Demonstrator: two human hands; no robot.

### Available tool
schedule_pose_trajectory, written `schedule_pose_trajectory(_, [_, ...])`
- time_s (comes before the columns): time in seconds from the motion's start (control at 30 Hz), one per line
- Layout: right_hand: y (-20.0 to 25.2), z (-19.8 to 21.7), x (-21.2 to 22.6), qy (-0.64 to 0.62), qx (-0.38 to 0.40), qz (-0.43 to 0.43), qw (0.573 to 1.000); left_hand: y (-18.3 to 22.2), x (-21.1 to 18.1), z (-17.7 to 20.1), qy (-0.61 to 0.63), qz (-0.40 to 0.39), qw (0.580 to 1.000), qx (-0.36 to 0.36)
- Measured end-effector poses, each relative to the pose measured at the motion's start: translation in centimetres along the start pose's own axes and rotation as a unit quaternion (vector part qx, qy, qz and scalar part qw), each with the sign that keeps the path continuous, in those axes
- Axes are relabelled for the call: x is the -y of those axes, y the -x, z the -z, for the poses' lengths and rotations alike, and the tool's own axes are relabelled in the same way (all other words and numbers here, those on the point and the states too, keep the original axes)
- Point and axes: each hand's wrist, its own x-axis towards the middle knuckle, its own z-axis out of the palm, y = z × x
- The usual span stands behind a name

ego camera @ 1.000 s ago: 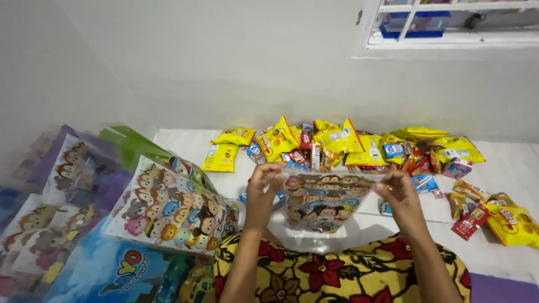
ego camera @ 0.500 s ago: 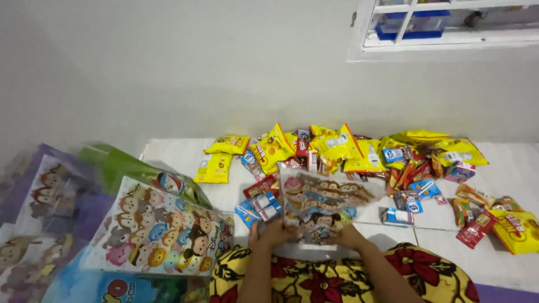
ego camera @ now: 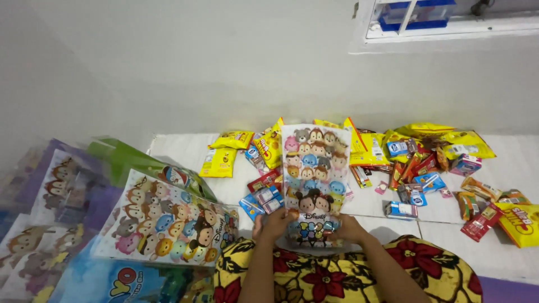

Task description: The person sorts a pile of assorted snack packets by hand, first placing several into a floppy plastic bag, then arranging the remaining packets on the floor.

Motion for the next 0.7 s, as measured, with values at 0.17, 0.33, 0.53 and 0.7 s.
schedule_pose_trajectory(0.17, [7.0, 4.6, 8.7, -0.330, -0.022, -0.005, 0.944, 4.3, -8.3, 5.2, 0.115, 0.066, 0.990, -0.047])
schedule_pose_trajectory(0.33, [6.3, 4.4, 7.6, -0.496, 0.011, -0.015, 0.868, 5.2, -9.0, 5.7, 0.177, 0.082, 0.980, -0.041])
schedule_pose_trajectory(0.53, [8.3, 3.9, 9.9, -0.464, 0.011, 0.019, 0.885, 5.7, -10.0, 5.5, 0.154, 0.110, 0.982, -0.027])
schedule_pose_trajectory(0.7, [8.9, 4.1, 9.6, -0.359, -0.026, 0.027, 0.933, 6.5, -11.8, 5.4, 0.126, 0.134, 0.983, -0.010])
